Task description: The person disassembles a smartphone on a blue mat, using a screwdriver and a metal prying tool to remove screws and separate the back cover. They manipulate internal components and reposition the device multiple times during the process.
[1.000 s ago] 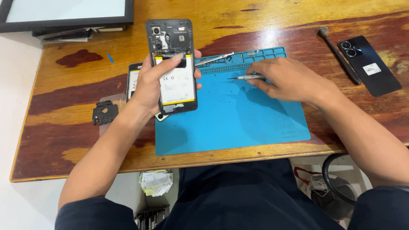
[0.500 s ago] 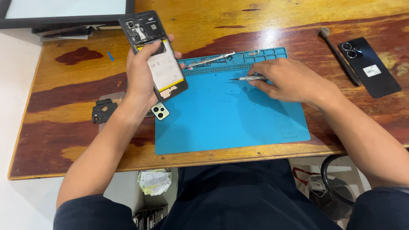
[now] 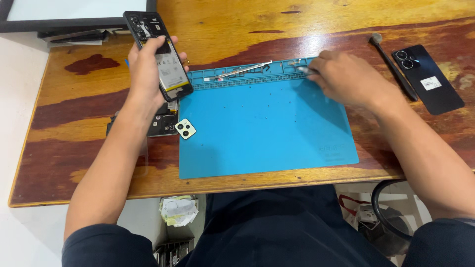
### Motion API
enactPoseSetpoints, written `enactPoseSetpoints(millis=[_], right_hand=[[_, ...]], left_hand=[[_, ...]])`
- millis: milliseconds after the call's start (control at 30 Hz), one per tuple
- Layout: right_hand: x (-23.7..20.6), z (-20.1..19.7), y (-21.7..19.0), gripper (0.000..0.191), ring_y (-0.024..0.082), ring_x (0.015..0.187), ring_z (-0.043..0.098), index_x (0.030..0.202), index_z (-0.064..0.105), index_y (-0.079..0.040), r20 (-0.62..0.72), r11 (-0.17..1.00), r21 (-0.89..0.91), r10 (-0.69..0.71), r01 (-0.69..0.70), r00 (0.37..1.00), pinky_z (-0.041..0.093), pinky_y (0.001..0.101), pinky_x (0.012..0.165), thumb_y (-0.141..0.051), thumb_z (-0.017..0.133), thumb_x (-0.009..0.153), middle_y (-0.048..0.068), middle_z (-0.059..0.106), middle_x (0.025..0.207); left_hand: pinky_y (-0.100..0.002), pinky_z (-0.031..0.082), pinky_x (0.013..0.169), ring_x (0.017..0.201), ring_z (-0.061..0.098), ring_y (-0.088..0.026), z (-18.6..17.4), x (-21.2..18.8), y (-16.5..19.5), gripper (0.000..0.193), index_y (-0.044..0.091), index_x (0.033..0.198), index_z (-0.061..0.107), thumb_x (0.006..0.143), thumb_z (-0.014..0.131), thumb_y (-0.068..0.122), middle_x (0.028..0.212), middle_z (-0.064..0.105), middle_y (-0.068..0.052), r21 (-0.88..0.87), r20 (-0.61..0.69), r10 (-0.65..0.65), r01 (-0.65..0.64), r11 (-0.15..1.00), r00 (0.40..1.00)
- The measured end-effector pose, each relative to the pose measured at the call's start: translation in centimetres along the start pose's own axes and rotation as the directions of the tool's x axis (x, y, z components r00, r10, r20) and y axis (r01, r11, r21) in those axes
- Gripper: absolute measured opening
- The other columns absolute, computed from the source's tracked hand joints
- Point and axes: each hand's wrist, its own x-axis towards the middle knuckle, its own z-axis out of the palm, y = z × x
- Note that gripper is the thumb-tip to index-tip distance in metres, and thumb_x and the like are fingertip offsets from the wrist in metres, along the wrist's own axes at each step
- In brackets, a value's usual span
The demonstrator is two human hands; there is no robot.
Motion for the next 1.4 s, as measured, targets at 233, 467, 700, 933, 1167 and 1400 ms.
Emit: enactPoseSetpoints(millis=[233, 467, 700, 933, 1167, 1400], right_hand=[[-0.2, 0.3, 1.4, 0.024, 0.045, 0.094, 0.07, 0.104, 0.077, -0.005, 0.053, 0.97, -0.197, 0.158, -0.144, 0.986, 0.056, 0.0545, 0.083, -0.024, 0.065, 0.097, 0.021, 0.069, 0.111], [-0.2, 0.0, 0.8, 0.033, 0.039, 0.103, 0.07, 0.108, 0.073, -0.002, 0.102, 0.95, -0.257, 0.209, -0.177, 0.973, 0.057, 0.0518, 0.083, -0.033, 0.068, 0.096, 0.016, 0.068, 0.118], [-0.4, -0.5, -3.0, 0.049, 0.034, 0.109, 0.064, 0.132, 0.068, -0.007, -0.091, 0.977, -0.164, -0.15, 0.134, 0.984, 0.055, 0.0481, 0.088, -0.039, 0.069, 0.094, 0.014, 0.066, 0.117], [0.8, 0.2, -6.0, 0.04, 0.033, 0.11, 0.061, 0.126, 0.069, -0.005, -0.031, 0.898, -0.152, -0.421, 0.412, 0.906, 0.052, 0.0476, 0.09, -0.032, 0.066, 0.096, 0.013, 0.065, 0.117], [7.0, 1.4, -6.1, 0.025, 0.036, 0.104, 0.062, 0.116, 0.077, -0.004, -0.15, 0.933, -0.026, -0.359, 0.359, 0.921, 0.052, 0.0456, 0.089, -0.016, 0.069, 0.095, 0.013, 0.067, 0.11], [8.4, 1.3, -6.2, 0.011, 0.035, 0.099, 0.065, 0.099, 0.075, -0.004, -0.252, 0.864, -0.081, -0.5, 0.497, 0.828, 0.053, 0.0456, 0.089, -0.013, 0.072, 0.095, 0.013, 0.07, 0.099]], left_hand=[[-0.05, 0.063, 0.071, 0.093, 0.073, -0.028, -1.6, 1.3, 0.9, 0.033, 0.007, 0.121, 0.051, 0.096, 0.059, 0.029, 0.116, 0.069, -0.012, 0.021, -0.003, -0.045, 0.045, 0.999, 0.999], [-0.051, 0.062, 0.076, 0.096, 0.071, -0.029, -1.8, 1.4, 2.1, 0.044, 0.009, 0.12, 0.057, 0.093, 0.058, 0.043, 0.113, 0.068, -0.01, -0.021, 0.017, -0.164, 0.164, 0.986, 0.986], [-0.052, 0.062, 0.074, 0.094, 0.071, -0.029, -1.2, 1.2, 2.4, 0.046, 0.006, 0.12, 0.058, 0.094, 0.059, 0.044, 0.111, 0.069, -0.01, -0.012, 0.028, -0.166, 0.166, 0.986, 0.986], [-0.053, 0.063, 0.073, 0.091, 0.072, -0.029, -1.0, 1.4, 2.5, 0.045, 0.008, 0.121, 0.056, 0.096, 0.059, 0.045, 0.108, 0.068, -0.011, 0.02, 0.102, -0.199, 0.198, 0.98, 0.975], [-0.052, 0.065, 0.075, 0.089, 0.073, -0.029, -0.5, 1.2, 2.7, 0.055, 0.007, 0.128, 0.057, 0.094, 0.057, 0.051, 0.108, 0.07, -0.014, 0.042, 0.152, -0.303, 0.3, 0.953, 0.941], [-0.052, 0.067, 0.072, 0.088, 0.076, -0.032, -0.3, 0.8, 2.7, 0.054, 0.003, 0.129, 0.057, 0.096, 0.059, 0.045, 0.11, 0.072, -0.018, 0.019, 0.126, -0.283, 0.283, 0.959, 0.951]])
